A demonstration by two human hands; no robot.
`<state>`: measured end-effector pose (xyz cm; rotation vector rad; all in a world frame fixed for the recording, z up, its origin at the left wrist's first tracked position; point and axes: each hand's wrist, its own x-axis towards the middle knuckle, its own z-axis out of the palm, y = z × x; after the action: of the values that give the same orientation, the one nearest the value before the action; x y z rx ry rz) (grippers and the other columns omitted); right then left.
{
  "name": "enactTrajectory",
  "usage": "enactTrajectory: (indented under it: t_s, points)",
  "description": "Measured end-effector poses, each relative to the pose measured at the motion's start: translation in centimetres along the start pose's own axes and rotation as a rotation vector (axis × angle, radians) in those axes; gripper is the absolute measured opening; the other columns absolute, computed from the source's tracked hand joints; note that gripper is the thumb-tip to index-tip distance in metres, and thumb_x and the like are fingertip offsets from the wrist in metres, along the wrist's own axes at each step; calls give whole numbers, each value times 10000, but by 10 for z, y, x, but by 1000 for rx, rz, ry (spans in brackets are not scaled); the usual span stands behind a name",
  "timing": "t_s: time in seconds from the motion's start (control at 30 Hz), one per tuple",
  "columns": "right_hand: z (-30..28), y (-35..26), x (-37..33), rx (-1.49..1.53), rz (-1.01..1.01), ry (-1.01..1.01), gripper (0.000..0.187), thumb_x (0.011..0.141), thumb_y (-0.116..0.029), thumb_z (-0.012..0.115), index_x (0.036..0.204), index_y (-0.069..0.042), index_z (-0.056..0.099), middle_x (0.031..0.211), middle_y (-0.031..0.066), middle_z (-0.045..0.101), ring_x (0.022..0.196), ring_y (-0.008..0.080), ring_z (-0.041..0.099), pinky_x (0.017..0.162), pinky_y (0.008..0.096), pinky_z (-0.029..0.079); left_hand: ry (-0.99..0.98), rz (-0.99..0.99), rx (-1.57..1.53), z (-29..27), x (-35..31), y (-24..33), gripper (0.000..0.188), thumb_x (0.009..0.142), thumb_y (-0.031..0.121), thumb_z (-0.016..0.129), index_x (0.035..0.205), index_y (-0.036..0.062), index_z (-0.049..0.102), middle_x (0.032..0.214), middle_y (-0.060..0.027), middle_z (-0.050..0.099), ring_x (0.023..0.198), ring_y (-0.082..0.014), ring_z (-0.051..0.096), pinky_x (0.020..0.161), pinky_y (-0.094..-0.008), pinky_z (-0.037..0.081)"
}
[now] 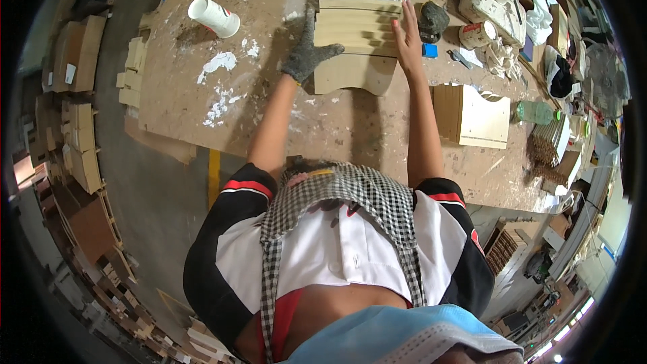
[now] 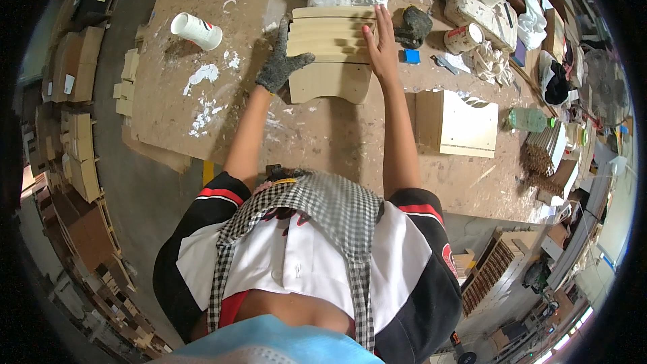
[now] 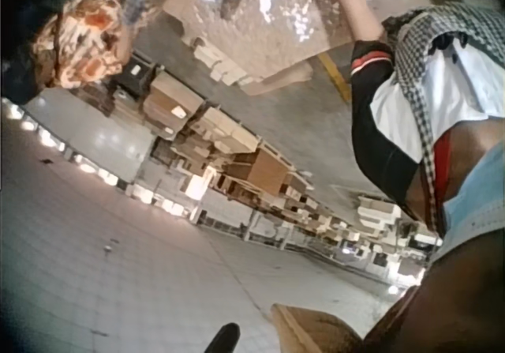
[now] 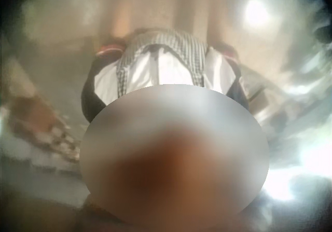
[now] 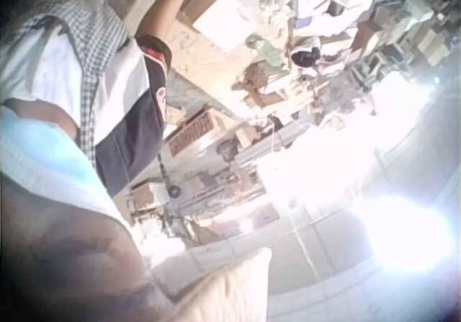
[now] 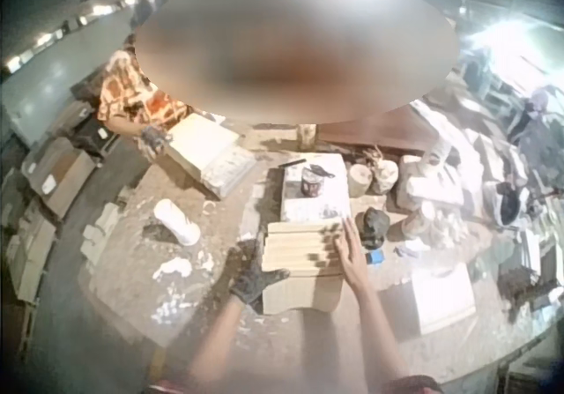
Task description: The person organizes wooden furniture components on a workbench, cleans the surface of a larger piece using a small blue sponge, and then unfolds a large white sheet to wrap an object.
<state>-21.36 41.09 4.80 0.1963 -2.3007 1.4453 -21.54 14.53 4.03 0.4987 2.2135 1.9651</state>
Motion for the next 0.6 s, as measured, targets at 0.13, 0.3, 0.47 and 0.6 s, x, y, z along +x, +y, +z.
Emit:
enactTrajectory:
  t_s: [0.13,0.3,0.47,0.6]
  points:
    - [6,1,24,-492,-99,-250,511,1032,-419,435,1456,-135,460,1515,59,437,1442,244,331,1195,453,200,44,63,122,-1,20,-5,1144,800,427,797,1570,49,39,1578,-235,209,1470,-305,207,1193,-419,217]
    - [13,-2,6,-749,-244,-152,522,1024,-472,403,1428,-155,498,1485,-4,477,1421,178,367,1196,491,169,-4,134,752,-6,33,-5,954,874,447,704,1560,67,161,1604,-230,172,1484,-353,191,1198,-424,199]
    - [-5,4,-7,-69,98,-10,541,1054,-444,354,1462,-103,452,1529,118,410,1447,278,321,1198,429,196,-52,72,594,-13,17,2,1062,830,550,703,1563,60,112,1613,-214,143,1490,-325,171,1205,-422,180]
    - [-11,30,-47,548,493,202,673,1032,-536,315,1494,-48,353,1565,128,325,1465,274,261,1198,395,172,-9,44,106,1,-25,-29,1157,753,434,824,1550,14,98,1575,-189,225,1438,-292,258,1175,-403,249]
